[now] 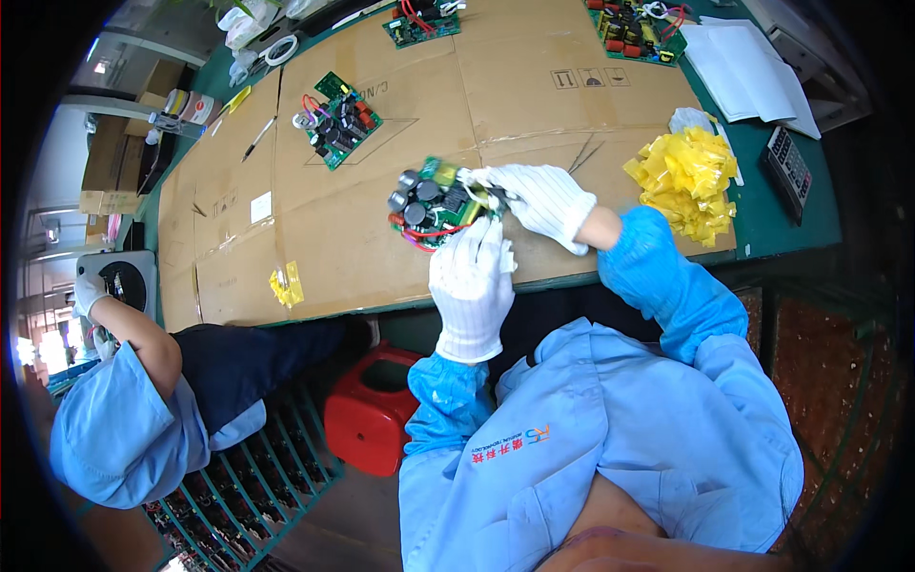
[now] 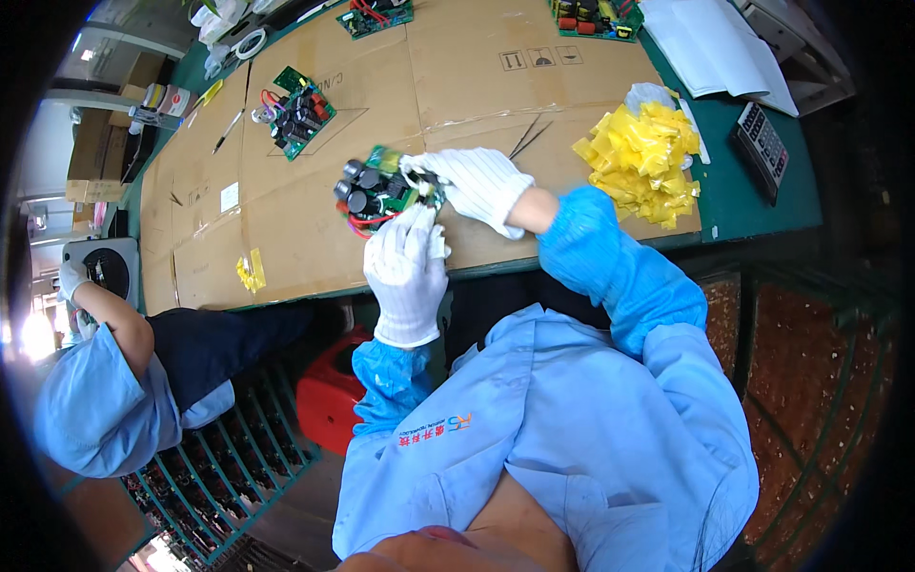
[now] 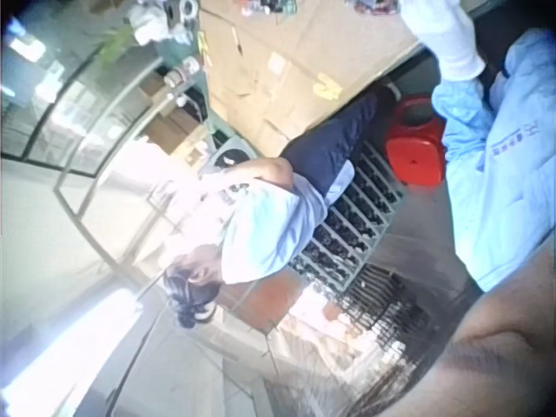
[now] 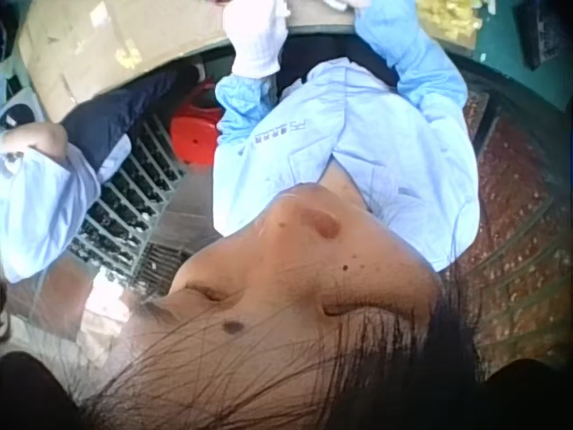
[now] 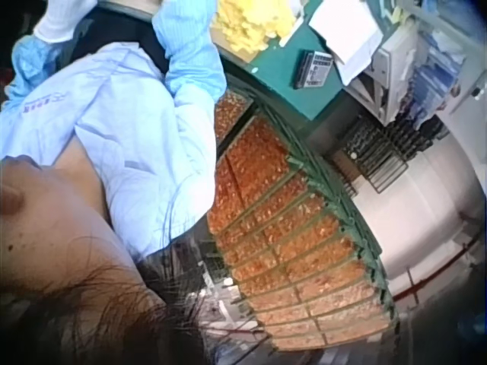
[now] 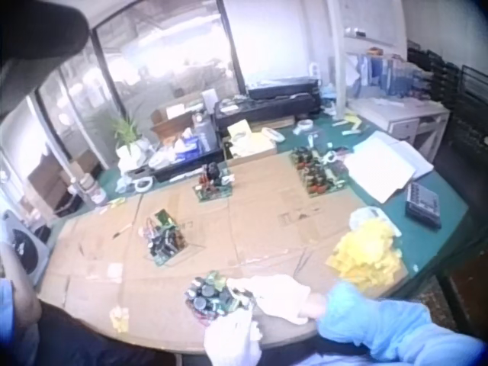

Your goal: The person assembles electronic components, yellow plastic spacers, capacitors, and wires onto a printed circuit board. This is done by hand and with pliers to secure the components and wiring.

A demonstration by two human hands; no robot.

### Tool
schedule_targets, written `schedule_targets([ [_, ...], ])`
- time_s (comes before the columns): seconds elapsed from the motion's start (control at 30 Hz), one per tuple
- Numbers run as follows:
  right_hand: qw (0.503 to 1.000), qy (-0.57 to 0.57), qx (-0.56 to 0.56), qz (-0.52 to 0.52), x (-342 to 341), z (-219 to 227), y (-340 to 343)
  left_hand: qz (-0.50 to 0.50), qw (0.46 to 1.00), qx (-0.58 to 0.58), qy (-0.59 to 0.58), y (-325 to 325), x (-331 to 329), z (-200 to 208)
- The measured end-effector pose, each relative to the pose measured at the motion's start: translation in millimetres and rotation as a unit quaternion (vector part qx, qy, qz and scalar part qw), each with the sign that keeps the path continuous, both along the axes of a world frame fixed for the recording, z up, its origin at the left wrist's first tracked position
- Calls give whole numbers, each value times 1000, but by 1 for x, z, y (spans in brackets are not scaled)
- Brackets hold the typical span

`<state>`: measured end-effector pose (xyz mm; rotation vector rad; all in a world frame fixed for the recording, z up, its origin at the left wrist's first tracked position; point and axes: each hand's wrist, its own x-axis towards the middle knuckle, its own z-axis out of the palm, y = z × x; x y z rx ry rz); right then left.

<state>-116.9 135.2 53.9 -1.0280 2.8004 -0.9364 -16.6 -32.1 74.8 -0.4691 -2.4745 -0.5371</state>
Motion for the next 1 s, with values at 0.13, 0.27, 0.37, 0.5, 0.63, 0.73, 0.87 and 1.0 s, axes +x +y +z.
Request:
schedule_targets([
  [0.13,998,-49,-23,8,38,5,22,-35,997,-53,-53,-24,22,-3],
  [0.27,985,-136,34,-96,52,19,49,-60,982,-146,-104,-25,23,10],
  [0.37,987,-116,41,-103,62,22,50,-30,983,-151,-96,-10,15,10],
  [0.5,992,-87,70,-55,63,16,42,28,975,-202,-90,-3,1,-10],
  [0.63,991,-86,94,-26,60,15,32,-7,977,-199,-74,-8,-2,-18],
  [0.73,992,-79,94,4,56,9,27,4,979,-200,-41,-8,-3,-18],
  [0.87,983,-124,130,33,45,25,25,15,982,-185,-43,-4,-7,-18],
  [1.0,977,-141,150,54,44,24,25,-5,983,-181,-36,-8,-9,-19],
])
